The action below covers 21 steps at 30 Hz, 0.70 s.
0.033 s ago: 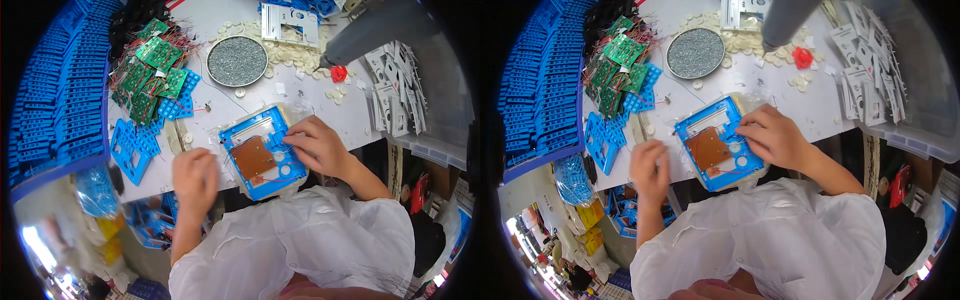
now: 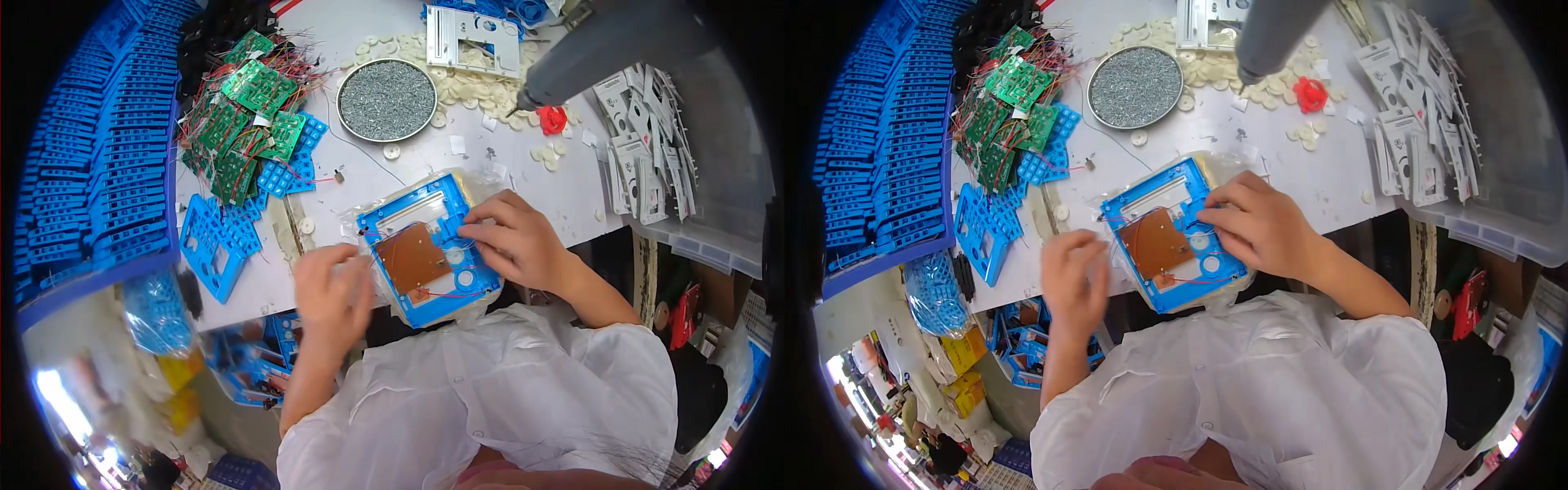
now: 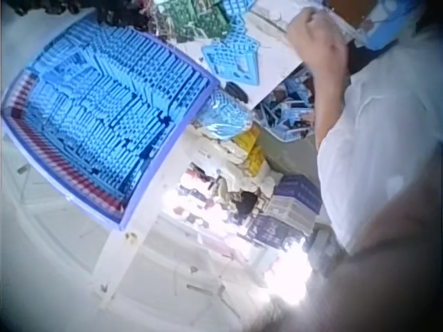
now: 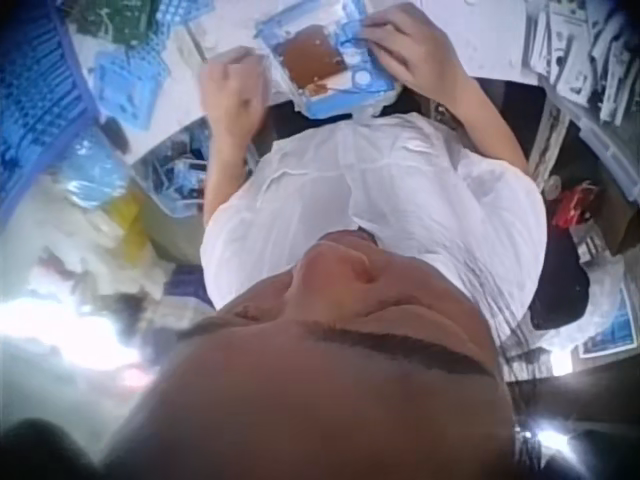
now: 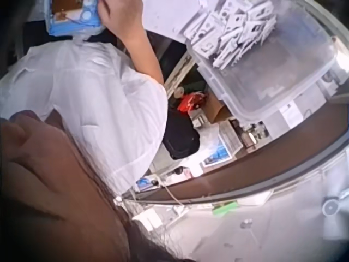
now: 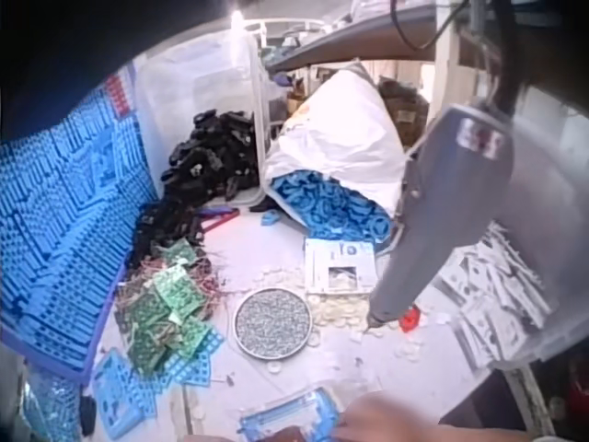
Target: Assembling a small circuit board into a plastic housing and applying sealant with a handheld tool.
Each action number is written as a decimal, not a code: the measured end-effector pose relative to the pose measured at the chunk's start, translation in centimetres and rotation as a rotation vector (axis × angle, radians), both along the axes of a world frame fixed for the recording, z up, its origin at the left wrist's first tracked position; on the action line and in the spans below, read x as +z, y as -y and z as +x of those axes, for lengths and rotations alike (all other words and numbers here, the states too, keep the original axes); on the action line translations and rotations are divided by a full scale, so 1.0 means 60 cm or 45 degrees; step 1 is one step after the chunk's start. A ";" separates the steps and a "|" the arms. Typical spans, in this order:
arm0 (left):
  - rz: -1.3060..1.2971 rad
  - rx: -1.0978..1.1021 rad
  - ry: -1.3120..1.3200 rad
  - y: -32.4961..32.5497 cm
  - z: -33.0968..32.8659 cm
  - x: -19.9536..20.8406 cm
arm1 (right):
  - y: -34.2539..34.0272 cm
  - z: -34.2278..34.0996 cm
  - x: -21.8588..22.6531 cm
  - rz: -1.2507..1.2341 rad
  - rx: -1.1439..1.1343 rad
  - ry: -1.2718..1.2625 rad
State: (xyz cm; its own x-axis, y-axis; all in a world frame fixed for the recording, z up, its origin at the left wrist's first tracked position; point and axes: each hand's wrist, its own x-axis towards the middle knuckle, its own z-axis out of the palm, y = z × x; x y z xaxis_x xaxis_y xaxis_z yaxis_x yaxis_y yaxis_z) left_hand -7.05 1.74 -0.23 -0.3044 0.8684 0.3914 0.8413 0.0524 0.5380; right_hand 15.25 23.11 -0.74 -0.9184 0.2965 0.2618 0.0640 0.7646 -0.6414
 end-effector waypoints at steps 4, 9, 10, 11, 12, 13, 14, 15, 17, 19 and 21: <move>0.057 -0.203 0.003 -0.018 0.033 -0.005 | 0.006 -0.005 -0.004 0.035 0.017 0.010; 0.059 0.239 0.257 -0.004 0.008 -0.028 | 0.001 0.002 -0.010 0.049 -0.020 -0.028; 0.060 0.329 0.369 -0.007 0.003 -0.030 | 0.000 0.004 -0.010 0.048 -0.026 -0.029; 0.048 0.347 0.415 -0.013 0.001 -0.028 | 0.000 0.004 -0.010 0.047 -0.033 -0.030; 0.035 0.364 0.462 -0.022 -0.001 -0.025 | 0.001 0.001 -0.011 0.043 -0.029 -0.040; 0.025 0.381 0.513 -0.030 -0.001 -0.023 | -0.001 0.000 -0.011 0.042 -0.025 -0.046; 0.042 0.328 0.486 -0.035 -0.004 -0.028 | -0.002 -0.002 -0.010 0.040 -0.023 -0.053; 0.058 0.275 0.460 -0.038 -0.007 -0.037 | -0.001 -0.005 -0.009 0.030 -0.016 -0.059; 0.083 0.207 0.459 -0.047 -0.004 -0.042 | -0.004 -0.013 -0.003 0.017 -0.007 -0.067; 0.095 0.176 0.507 -0.059 0.006 -0.039 | -0.008 -0.026 0.001 -0.026 0.021 -0.104; 0.089 0.126 0.527 -0.066 0.014 -0.040 | -0.005 -0.047 0.002 -0.079 0.008 -0.171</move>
State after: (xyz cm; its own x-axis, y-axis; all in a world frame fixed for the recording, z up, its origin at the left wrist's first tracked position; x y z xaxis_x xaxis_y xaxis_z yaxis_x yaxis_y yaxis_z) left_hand -6.22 5.72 -2.62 -0.5290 0.8026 0.2756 0.5463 0.0736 0.8343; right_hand 12.46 23.41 -0.62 -0.8784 0.3102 0.3635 -0.0302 0.7231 -0.6901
